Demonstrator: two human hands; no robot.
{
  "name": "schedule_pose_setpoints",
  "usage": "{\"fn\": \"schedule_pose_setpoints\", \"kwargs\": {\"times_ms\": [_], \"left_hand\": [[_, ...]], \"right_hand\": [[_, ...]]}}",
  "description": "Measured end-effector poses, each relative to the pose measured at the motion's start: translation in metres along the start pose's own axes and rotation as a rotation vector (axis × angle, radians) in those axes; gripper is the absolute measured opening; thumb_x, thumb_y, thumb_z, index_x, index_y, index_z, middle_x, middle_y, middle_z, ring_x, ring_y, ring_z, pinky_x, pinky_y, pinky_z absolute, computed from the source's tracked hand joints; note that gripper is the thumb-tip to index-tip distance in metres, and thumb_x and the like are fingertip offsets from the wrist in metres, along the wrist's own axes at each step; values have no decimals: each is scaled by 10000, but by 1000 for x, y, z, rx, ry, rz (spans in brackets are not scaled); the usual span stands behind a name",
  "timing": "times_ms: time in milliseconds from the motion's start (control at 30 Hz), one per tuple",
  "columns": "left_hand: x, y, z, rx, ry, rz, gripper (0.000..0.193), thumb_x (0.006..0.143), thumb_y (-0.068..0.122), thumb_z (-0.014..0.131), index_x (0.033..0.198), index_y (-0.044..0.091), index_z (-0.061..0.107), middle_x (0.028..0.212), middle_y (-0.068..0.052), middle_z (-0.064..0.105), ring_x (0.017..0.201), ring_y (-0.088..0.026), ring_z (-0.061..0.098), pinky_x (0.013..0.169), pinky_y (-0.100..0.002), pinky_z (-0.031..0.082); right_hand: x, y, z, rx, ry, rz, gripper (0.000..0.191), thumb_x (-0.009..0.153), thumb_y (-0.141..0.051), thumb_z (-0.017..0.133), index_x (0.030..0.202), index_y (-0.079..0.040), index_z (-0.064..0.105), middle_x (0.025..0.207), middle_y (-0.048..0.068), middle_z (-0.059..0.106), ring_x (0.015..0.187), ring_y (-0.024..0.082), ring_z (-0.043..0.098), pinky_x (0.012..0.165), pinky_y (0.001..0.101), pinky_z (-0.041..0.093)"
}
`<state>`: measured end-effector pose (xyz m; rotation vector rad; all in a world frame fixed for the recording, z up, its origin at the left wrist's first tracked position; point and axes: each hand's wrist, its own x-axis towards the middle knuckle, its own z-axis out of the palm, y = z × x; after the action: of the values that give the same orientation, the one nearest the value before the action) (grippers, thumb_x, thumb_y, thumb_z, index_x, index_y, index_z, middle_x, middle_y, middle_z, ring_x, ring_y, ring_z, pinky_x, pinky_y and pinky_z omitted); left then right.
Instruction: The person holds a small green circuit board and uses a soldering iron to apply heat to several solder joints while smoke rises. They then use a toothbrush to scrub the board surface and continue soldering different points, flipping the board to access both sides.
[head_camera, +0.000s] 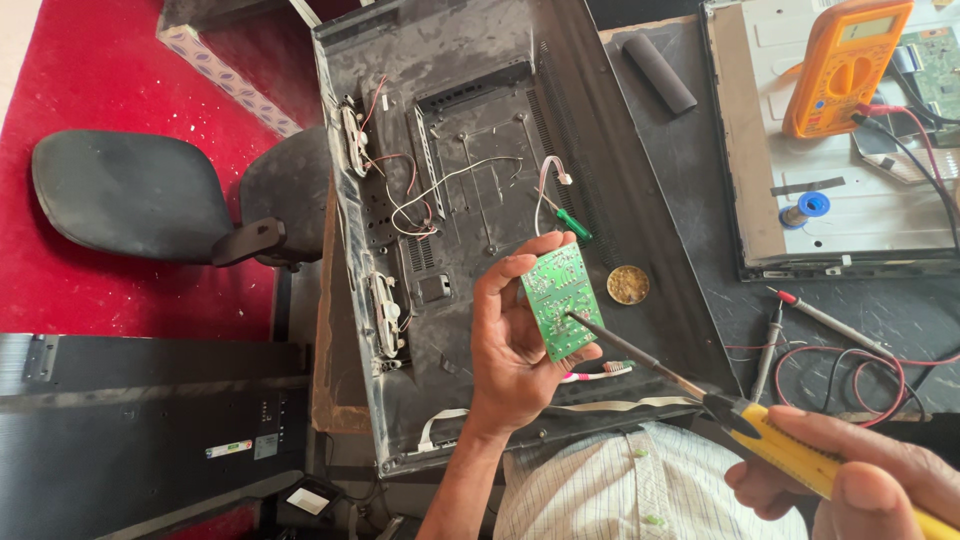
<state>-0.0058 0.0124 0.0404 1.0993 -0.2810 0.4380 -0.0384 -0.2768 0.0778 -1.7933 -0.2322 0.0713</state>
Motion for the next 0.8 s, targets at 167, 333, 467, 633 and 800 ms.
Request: {"fn": "schedule_pose_setpoints", "kwargs": {"times_ms": [167,333,467,633,800], "left_hand": [[-1,1,0,3,-5,7,878,844,-162,815,1546,165,400,1604,-143,406,1536,-265,418,1139,-349,559],[-1,1,0,1,3,0,864,845,-160,814,1534,160,403,1605,-148,404,1528,-268,424,1124,-357,564],[-2,1,-1,0,-3,7,866,847,-160,818,1538,165,409,1611,-145,409,1531,-262,424,1153,-358,546],[-4,2,-1,-13,-2,11,862,854,-157,816,1540,173,412,1612,-140,410,1528,-261,424,1139,-352,551],[-3,1,0,-18,0,0,832,856,-160,807,1511,165,409,1611,-138,403,1543,-266,412,1117,-359,569]], "right_hand": [[5,-11,10,13,22,-28,509,1096,-378,472,1251,74,647,818,200,700,748,280,747,757,413,668],[5,-14,13,72,22,-47,504,1097,-369,481,1256,82,640,822,215,700,738,292,742,714,410,653],[3,-13,14,61,34,-56,513,1095,-377,480,1257,82,643,828,221,704,710,282,728,684,398,647],[3,-16,16,74,30,-70,522,1095,-384,477,1261,86,631,826,221,698,710,288,732,650,395,648],[4,-17,18,84,49,-76,528,1095,-390,477,1264,87,628,809,215,683,721,293,735,633,385,649]]}}
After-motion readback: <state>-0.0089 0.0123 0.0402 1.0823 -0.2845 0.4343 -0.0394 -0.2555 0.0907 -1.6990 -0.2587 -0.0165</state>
